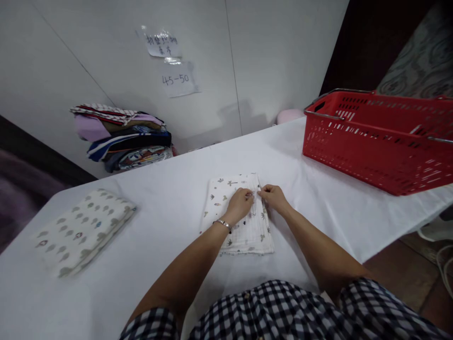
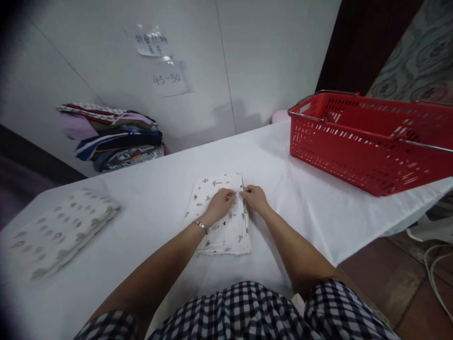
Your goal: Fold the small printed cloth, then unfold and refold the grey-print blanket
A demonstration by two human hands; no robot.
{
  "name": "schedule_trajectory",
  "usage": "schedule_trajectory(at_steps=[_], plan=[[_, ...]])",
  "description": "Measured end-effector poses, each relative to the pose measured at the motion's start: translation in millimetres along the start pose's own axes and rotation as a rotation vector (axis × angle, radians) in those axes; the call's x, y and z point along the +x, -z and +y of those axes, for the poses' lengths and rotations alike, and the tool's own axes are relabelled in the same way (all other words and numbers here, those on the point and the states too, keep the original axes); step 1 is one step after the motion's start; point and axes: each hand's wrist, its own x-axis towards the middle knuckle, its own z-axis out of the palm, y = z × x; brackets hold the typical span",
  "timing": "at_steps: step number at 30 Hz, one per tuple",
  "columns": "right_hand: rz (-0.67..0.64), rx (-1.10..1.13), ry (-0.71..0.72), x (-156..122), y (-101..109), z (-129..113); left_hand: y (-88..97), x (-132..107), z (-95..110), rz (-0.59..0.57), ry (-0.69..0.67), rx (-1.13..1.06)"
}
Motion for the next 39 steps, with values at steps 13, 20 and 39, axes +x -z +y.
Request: schedule_trajectory(at_steps=[13,20,39], plan=[[-0.005,0.105,-0.064,-1.5,3.5,-0.6,-2.9,7.2,17.4,-0.055,0.056,-0.004],[-0.111,0.174,-0.103,-0.3,5.1,-3.0,-11.8,-1.2,28.0,-0.064,0.129,0.129],[-0.092,0.050,0.005,11.2,4.8,14.5,-14.2,11.9,25.3,-0.040,0.196,0.027]])
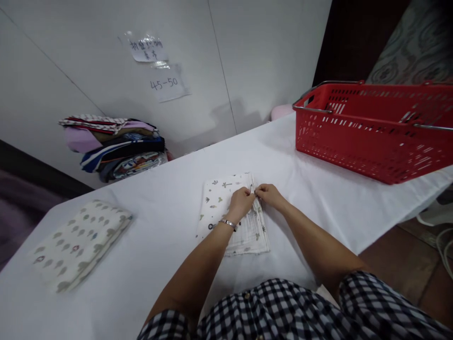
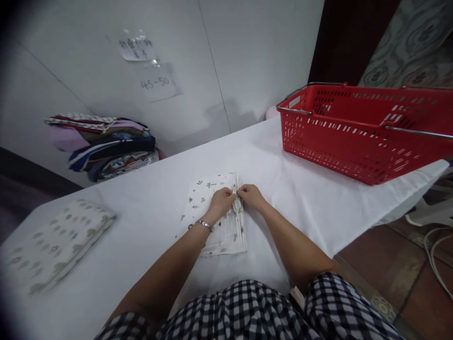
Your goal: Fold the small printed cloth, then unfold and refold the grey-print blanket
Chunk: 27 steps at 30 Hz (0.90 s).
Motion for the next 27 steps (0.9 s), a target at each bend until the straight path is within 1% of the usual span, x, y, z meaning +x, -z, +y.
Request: schedule_trajectory(at_steps=[3,10,15,27], plan=[[-0.012,0.017,0.002,-0.8,0.6,-0.9,-1.9,-2.1,0.4,0.009,-0.013,-0.027],[-0.017,0.051,-0.011,-3.6,2.3,-4.6,-8.6,-6.0,4.9,-0.011,-0.027,0.071],[0.002,0.058,-0.014,-2.1,4.4,-3.7,-10.4,-6.5,4.4,0.010,-0.036,0.127],[0.023,-0.017,-0.038,1.6,7.4,1.0,-2.3,-7.4,9.3,-0.012,-0.001,0.121]])
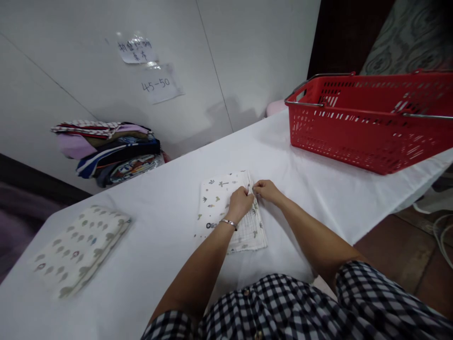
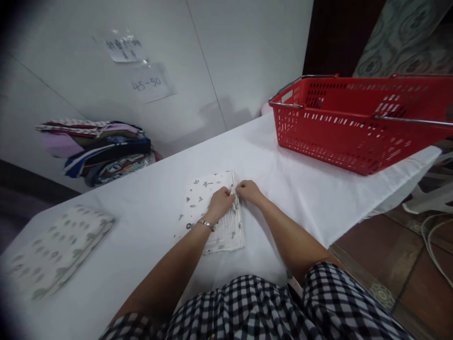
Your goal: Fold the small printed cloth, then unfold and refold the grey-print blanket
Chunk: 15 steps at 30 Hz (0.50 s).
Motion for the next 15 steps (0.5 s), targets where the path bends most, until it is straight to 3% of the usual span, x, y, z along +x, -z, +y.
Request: schedule_trajectory(at_steps=[15], plan=[[-0.096,0.054,-0.026,-4.6,0.6,-6.1,-2.9,1.5,0.9,0.023,0.001,0.041]])
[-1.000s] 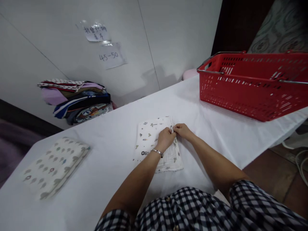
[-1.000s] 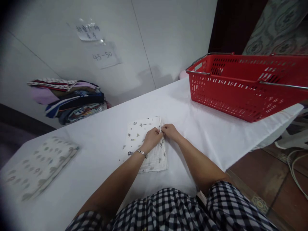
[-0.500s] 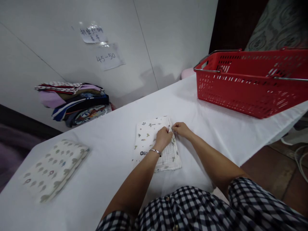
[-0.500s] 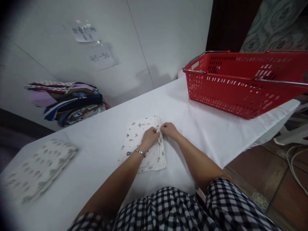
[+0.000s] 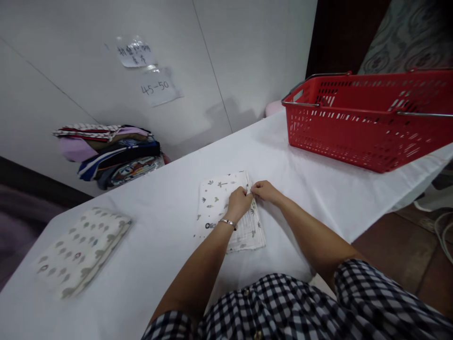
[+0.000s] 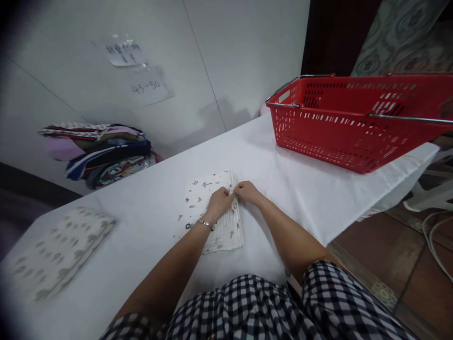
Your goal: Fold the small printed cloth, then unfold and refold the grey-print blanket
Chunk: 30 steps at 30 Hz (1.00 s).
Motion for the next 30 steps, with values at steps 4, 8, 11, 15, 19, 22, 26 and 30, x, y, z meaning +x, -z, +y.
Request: schedule_trajectory(at_steps=[4,8,11,15,19,22,26,30], plan=[[-0.018,0.047,-0.001,-2.8,-1.0,-3.4,1.1,-1.4,0.3,0.004,0.008,-0.026],[-0.011,0.106,0.005,-3.7,-1.7,-5.2,-0.2,-3.0,1.1,0.023,-0.022,-0.019],[-0.022,0.141,-0.009,-4.2,-1.3,-5.3,-2.2,-4.1,2.1,0.016,-0.034,0.001],[-0.043,0.159,-0.036,-3.4,0.9,-4.9,-4.0,-4.1,3.0,-0.002,-0.035,0.052],[-0.018,0.153,-0.063,-1.1,6.0,-5.8,-2.6,-2.7,1.8,0.004,-0.025,0.052],[0.002,0.129,-0.082,-0.8,9.0,-6.2,-1.5,-1.6,-0.6,0.007,0.000,0.027],[-0.028,0.087,-0.104,-3.7,8.3,-6.3,-1.3,-1.5,-3.0,0.014,0.020,-0.005],[-0.050,0.077,-0.093,-6.6,5.0,-8.0,-0.5,-2.9,-1.7,0.023,0.023,-0.016]])
